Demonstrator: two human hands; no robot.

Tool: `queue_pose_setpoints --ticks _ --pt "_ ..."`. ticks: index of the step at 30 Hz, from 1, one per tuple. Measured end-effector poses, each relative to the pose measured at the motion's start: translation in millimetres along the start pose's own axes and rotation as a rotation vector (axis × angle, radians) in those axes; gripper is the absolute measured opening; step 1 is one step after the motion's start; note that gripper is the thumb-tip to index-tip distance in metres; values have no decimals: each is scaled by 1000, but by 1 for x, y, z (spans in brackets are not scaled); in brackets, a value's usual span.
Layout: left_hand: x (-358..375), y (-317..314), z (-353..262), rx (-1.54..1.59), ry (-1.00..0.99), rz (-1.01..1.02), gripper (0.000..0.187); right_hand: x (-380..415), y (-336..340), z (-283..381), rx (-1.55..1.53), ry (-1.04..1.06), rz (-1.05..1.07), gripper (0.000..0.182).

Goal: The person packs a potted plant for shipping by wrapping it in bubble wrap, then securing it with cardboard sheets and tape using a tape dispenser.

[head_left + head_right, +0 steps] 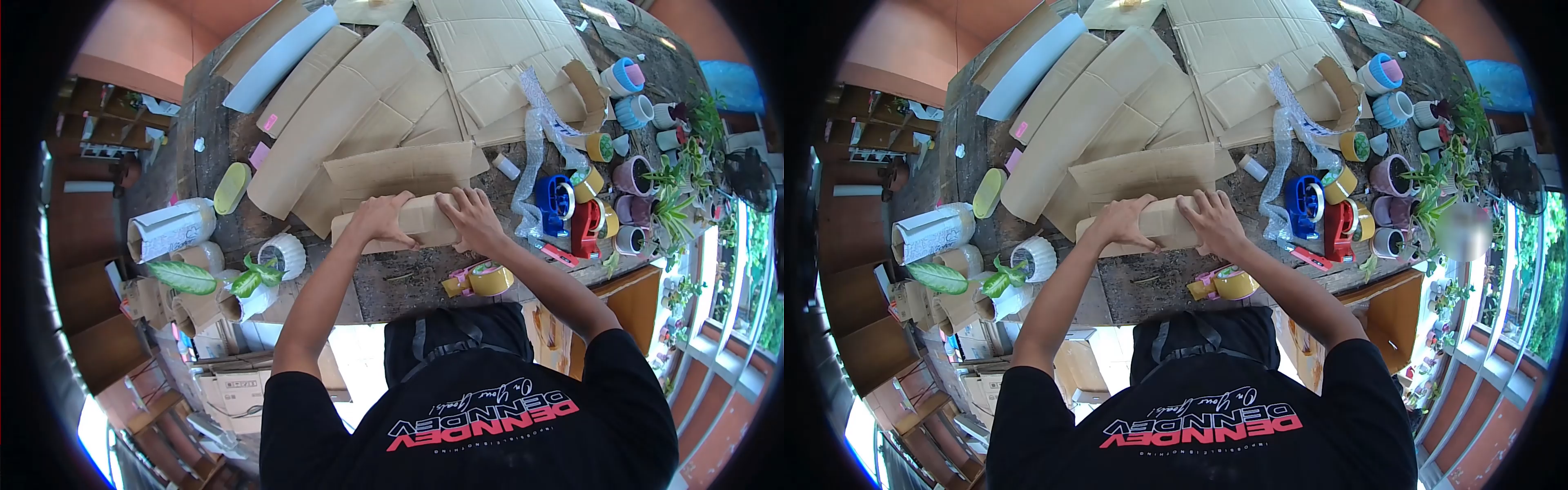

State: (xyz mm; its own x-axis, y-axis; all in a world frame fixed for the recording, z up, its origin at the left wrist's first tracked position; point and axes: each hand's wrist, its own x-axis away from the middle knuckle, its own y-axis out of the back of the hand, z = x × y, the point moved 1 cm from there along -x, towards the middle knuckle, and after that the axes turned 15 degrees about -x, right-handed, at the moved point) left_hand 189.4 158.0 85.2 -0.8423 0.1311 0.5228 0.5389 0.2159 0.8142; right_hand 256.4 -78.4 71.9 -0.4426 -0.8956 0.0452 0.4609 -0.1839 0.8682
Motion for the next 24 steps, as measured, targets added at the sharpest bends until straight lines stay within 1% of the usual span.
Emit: queue_pose_setpoints --ticks 2,5,8,11,14,17,20,23,24 --pt "-6 -7 8 47 -32 14 110 -2 3 0 -8 -2 15 120" --pt "2 12 -9 -187 37 -196 115 -9 3 -16 -113 3 9 121" --pt "10 1 -39 -377 -33 -387 118 -16 11 -25 -178 -67 63 122" --pt "10 -8 -45 -371 24 -490 118 -24 12 -21 -113 -98 143 122" --pt "5 -5 -42 -380 47 -366 119 -25 13 -26 -128 -53 143 121" --pt "2 8 -42 -341 115 -93 123 -13 10 -18 -78 21 56 121" --pt "5 4 -21 -215 179 -15 122 -4 6 -8 -2 16 44 121" --pt "-5 7 -12 1 98 122 116 -4 5 -9 -20 13 41 121" --pt "-7 2 -8 35 67 109 113 -5 6 -8 -21 8 56 121"
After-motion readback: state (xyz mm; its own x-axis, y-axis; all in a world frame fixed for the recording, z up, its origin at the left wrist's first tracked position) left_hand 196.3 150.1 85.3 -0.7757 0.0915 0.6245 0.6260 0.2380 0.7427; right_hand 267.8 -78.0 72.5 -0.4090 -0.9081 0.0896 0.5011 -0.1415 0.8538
